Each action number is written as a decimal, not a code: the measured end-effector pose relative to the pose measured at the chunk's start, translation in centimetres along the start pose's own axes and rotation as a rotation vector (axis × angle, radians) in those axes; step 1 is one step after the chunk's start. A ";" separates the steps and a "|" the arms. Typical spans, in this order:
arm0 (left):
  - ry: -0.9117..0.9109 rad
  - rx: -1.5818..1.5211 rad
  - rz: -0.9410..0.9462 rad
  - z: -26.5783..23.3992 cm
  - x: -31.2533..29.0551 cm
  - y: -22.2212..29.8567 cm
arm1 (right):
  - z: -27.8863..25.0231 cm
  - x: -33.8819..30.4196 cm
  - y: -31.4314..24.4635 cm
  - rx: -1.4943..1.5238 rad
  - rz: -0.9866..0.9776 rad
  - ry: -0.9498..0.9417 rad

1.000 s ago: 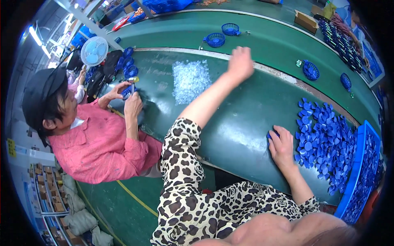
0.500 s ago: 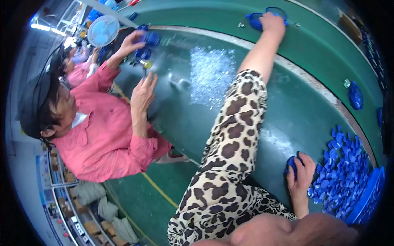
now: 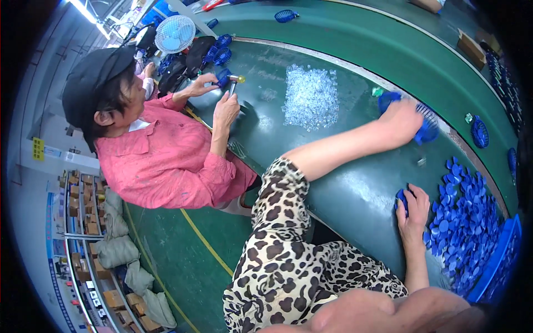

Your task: Assemble small blue plastic fan-shaped components on a production line.

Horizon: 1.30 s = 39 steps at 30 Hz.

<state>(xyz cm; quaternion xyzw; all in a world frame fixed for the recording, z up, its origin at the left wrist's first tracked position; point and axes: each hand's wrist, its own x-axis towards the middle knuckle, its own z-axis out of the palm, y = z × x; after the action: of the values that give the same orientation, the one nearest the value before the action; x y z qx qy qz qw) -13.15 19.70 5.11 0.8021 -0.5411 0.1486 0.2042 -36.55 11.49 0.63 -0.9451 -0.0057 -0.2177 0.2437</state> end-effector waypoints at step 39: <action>-0.119 -1.758 -0.887 3.5 -5.9 7.0 | -8.0 -1.8 -1.9 0.302 0.280 -0.135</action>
<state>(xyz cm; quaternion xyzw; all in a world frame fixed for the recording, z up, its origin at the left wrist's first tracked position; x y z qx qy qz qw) -21.78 20.40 0.50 0.5012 -0.1182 -0.4370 0.7375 -41.67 9.63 7.02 -0.9019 0.0770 -0.1145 0.4094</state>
